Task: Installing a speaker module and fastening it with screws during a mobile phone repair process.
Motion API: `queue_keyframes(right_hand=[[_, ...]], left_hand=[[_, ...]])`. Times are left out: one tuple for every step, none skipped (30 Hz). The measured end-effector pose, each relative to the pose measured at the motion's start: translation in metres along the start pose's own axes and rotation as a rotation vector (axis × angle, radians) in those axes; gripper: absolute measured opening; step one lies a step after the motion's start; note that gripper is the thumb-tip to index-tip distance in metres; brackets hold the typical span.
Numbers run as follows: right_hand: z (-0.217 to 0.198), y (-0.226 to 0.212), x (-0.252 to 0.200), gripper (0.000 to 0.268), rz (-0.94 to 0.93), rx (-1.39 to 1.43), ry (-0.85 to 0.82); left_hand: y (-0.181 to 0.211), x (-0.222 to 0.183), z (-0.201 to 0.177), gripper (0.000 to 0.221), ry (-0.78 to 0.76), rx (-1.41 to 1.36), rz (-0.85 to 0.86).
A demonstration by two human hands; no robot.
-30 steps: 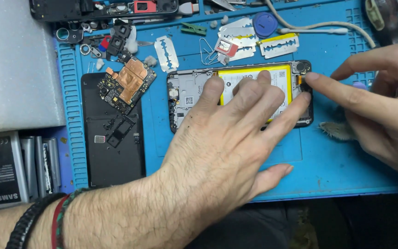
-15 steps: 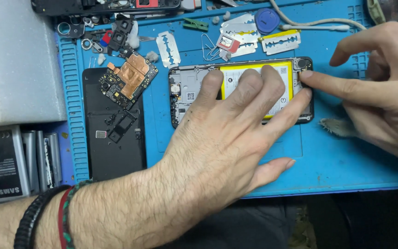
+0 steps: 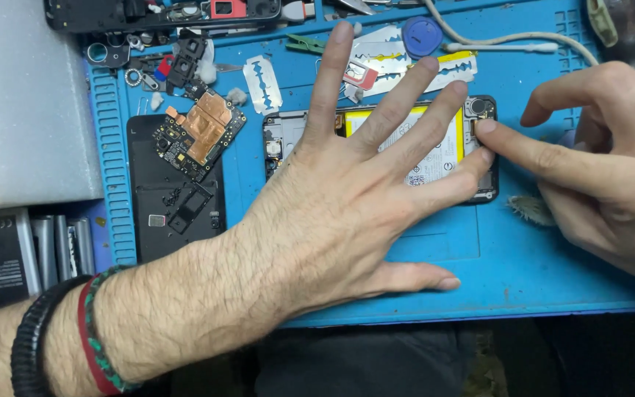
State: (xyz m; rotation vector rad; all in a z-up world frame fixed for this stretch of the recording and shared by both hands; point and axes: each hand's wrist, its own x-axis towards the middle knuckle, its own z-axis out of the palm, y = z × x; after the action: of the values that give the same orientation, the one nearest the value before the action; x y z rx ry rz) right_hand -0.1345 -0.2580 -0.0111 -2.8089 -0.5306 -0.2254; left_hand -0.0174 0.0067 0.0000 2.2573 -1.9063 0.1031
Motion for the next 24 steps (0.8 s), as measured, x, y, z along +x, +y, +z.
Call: queue_keyframes(right_hand=[[0.001, 0.001, 0.0, 0.051, 0.0, 0.004, 0.0], [0.001, 0.001, -0.001, 0.052, 0.015, 0.012, 0.006], [0.001, 0.001, -0.001, 0.053, 0.03, 0.02, 0.012], [0.001, 0.003, 0.0, 0.053, 0.029, 0.018, 0.013], [0.0, 0.004, 0.0, 0.053, 0.032, 0.04, 0.007], [-0.001, 0.005, 0.0, 0.053, 0.036, 0.061, 0.001], [-0.001, 0.006, 0.001, 0.053, 0.036, 0.057, 0.003], [-0.002, 0.007, 0.002, 0.053, 0.025, 0.063, -0.002], [-0.002, 0.007, 0.002, 0.053, 0.015, 0.068, -0.007], [-0.002, 0.007, 0.003, 0.053, 0.013, 0.067, -0.006], [-0.002, 0.008, 0.003, 0.05, 0.028, 0.069, -0.007], [-0.002, 0.009, 0.003, 0.048, 0.044, 0.069, -0.008], [-0.004, 0.006, 0.005, 0.048, 0.043, 0.068, -0.006], [-0.006, 0.004, 0.007, 0.047, 0.027, 0.076, 0.003], [-0.007, 0.002, 0.009, 0.047, 0.011, 0.084, 0.012], [-0.008, 0.002, 0.009, 0.047, 0.009, 0.083, 0.012], [-0.008, 0.002, 0.009, 0.047, 0.0, 0.076, 0.011], [-0.009, 0.003, 0.01, 0.047, -0.01, 0.067, 0.01], [-0.009, 0.004, 0.008, 0.047, -0.012, 0.065, 0.01], [-0.01, 0.005, 0.006, 0.046, -0.018, 0.025, -0.004], [-0.009, 0.007, 0.004, 0.044, -0.024, -0.016, -0.017], [-0.011, 0.005, 0.003, 0.044, -0.025, -0.016, -0.02], [-0.012, 0.004, 0.002, 0.044, -0.016, -0.033, -0.042], [-0.011, 0.002, 0.001, 0.044, -0.006, -0.047, -0.064]], left_hand=[[0.0, -0.001, 0.001, 0.096, -0.004, -0.001, -0.001], [0.0, -0.002, 0.001, 0.099, 0.0, 0.019, 0.008], [0.001, -0.003, 0.001, 0.102, 0.003, 0.039, 0.017], [0.002, -0.003, 0.0, 0.102, 0.005, 0.04, 0.018], [0.002, -0.004, -0.001, 0.097, 0.011, 0.009, 0.007], [0.003, -0.004, -0.001, 0.091, 0.019, -0.022, -0.003], [0.005, -0.004, -0.001, 0.091, 0.022, -0.021, -0.001], [0.007, -0.004, -0.001, 0.094, 0.004, -0.019, -0.019], [0.008, -0.005, -0.001, 0.098, -0.014, -0.018, -0.038], [0.011, -0.005, 0.0, 0.098, -0.013, -0.017, -0.039], [0.013, -0.006, 0.001, 0.095, 0.004, -0.04, -0.045], [0.015, -0.006, 0.001, 0.092, 0.021, -0.064, -0.051], [0.015, -0.006, -0.003, 0.092, 0.023, -0.062, -0.051], [0.015, -0.007, -0.007, 0.093, 0.007, -0.064, -0.057], [0.015, -0.007, -0.011, 0.095, -0.008, -0.066, -0.063], [0.016, -0.011, -0.019, 0.095, -0.007, -0.065, -0.065], [0.016, -0.015, -0.026, 0.093, -0.01, -0.029, -0.068], [0.017, -0.019, -0.034, 0.092, -0.012, 0.007, -0.072], [0.018, -0.025, -0.042, 0.092, -0.01, 0.009, -0.073], [0.019, -0.031, -0.048, 0.083, 0.002, 0.025, -0.092], [0.02, -0.037, -0.054, 0.074, 0.014, 0.042, -0.111], [0.026, -0.049, -0.056, 0.074, 0.016, 0.04, -0.113], [0.032, -0.061, -0.057, 0.073, 0.022, 0.049, -0.141], [0.037, -0.073, -0.058, 0.071, 0.026, 0.057, -0.169]])
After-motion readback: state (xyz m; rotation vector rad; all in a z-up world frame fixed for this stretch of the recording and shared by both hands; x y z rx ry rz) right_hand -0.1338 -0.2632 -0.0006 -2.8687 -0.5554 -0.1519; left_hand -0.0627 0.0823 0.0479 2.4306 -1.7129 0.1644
